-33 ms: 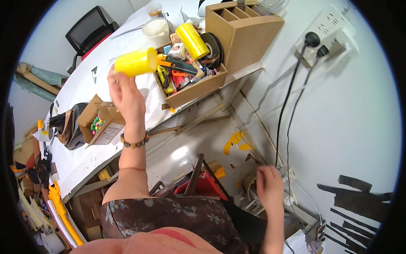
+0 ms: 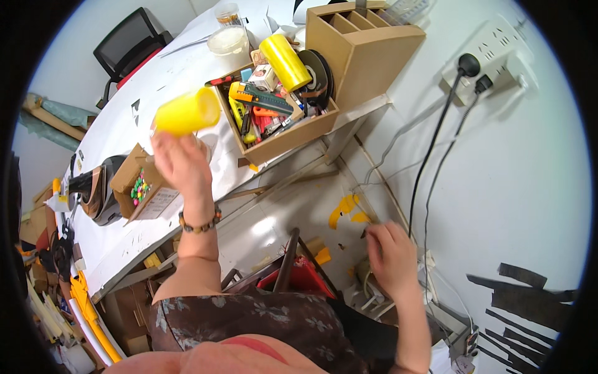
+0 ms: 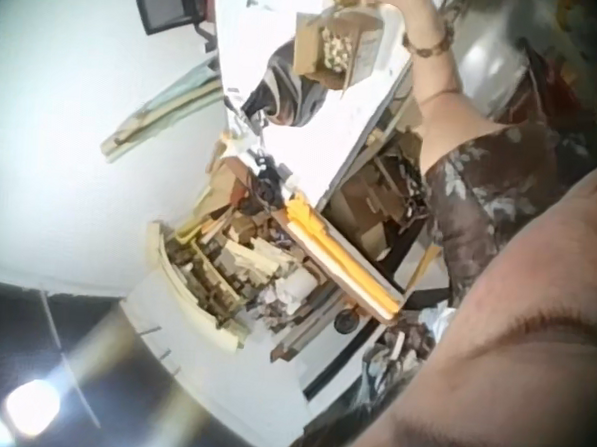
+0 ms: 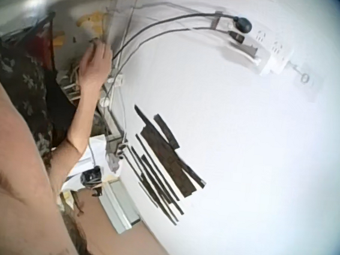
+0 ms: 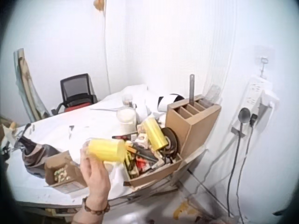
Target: The person folds a black fabric piece on a white work surface, aligning edges and smoothing creases. The person then uses a red marking tool to draw lines on the folded fabric.
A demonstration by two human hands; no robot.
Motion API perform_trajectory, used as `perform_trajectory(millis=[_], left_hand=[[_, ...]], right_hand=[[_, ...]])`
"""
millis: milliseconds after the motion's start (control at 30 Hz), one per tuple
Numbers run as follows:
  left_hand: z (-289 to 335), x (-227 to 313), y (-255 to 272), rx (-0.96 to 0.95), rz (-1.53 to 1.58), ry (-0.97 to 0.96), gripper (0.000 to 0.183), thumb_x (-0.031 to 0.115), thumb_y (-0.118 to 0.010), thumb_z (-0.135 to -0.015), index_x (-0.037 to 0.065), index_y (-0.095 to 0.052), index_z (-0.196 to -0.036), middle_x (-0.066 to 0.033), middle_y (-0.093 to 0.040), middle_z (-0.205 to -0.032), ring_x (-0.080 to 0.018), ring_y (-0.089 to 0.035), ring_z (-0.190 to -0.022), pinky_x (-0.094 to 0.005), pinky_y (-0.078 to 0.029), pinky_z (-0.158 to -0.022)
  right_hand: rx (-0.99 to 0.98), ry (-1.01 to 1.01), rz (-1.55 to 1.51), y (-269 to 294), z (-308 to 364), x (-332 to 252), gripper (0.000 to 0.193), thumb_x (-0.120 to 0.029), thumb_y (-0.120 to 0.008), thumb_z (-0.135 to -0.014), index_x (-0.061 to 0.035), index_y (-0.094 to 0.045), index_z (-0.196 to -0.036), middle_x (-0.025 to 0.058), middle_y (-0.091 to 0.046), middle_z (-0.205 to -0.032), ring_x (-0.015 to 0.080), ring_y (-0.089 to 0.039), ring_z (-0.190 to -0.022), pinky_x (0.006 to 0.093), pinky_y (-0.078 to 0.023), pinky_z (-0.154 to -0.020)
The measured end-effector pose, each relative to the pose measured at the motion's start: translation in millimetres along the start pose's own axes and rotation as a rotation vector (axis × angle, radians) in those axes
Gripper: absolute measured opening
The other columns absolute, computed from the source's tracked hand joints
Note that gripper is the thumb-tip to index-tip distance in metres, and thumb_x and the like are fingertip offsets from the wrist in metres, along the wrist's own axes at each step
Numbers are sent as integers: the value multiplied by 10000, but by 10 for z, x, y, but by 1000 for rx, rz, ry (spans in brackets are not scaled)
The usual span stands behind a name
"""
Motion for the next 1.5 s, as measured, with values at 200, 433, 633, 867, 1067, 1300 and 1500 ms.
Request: perform_trajectory(millis=[200,433,633,867,1067,1300,1500], left_hand=[[425,354,401,177,-325,-227,585,487,-337,-1116,-24,-386,-1397,-158,-473,-1331,-268,-558,-1221,-410,-468,-1059],[757,241,466,299,-267,-208,611,575,-405,-1077,28,-403,-1349,-143,-398,-1359,-300,-539,-1266,-462,-465,-1093],[875,69,465,305,-68,-150,512,488,-466,-1085,57,-402,-1354,-133,-364,-1394,-313,-536,-1275,-477,-499,-1071],[947,23,487,297,-97,-156,473,463,-469,-1088,37,-425,-1291,-140,-379,-1384,-303,-541,-1259,-447,-500,-1066],[979,-1,524,310,-199,-154,477,472,-420,-1100,27,-439,-1268,-147,-389,-1368,-287,-544,-1242,-416,-500,-1050],[1035,-16,513,250,-271,-161,485,477,-441,-1095,30,-436,-1282,-143,-378,-1379,-313,-569,-1228,-459,-512,-1054],[1067,-47,529,324,-210,-134,498,507,-401,-1098,44,-424,-1280,-145,-367,-1367,-334,-581,-1220,-475,-515,-1054]], right_hand=[[85,434,-129,-205,-1707,-1537,68,-16,-690,-895,-28,-677,-961,126,-655,-928,346,-667,-817,414,-538,-698],[-487,31,354,-1232,-2479,-1541,204,-261,-787,-816,-69,-777,-884,132,-759,-933,312,-736,-911,427,-586,-831],[-343,-59,214,-1091,-2527,-1316,262,-249,-788,-778,-14,-754,-889,168,-761,-911,337,-746,-921,423,-598,-832],[-53,-19,-161,-578,-2515,-1247,203,-223,-771,-824,-21,-753,-816,98,-706,-694,245,-702,-662,361,-572,-694],[-72,32,-213,-572,-2520,-1308,237,-249,-795,-883,-15,-764,-867,88,-708,-702,202,-664,-624,334,-537,-639],[-164,55,-342,-667,-2529,-1332,217,-224,-746,-936,-7,-758,-922,87,-709,-722,162,-626,-613,328,-514,-627],[-129,347,14,-544,-2500,-1436,145,-153,-736,-862,-22,-760,-920,83,-718,-798,241,-692,-808,387,-539,-766]])
Point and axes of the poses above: each hand's wrist, its own z-axis away from the middle knuckle, its own y-axis out of the back of the hand, x = y × z, the point moved 10 cm from there along -z, towards the middle knuckle
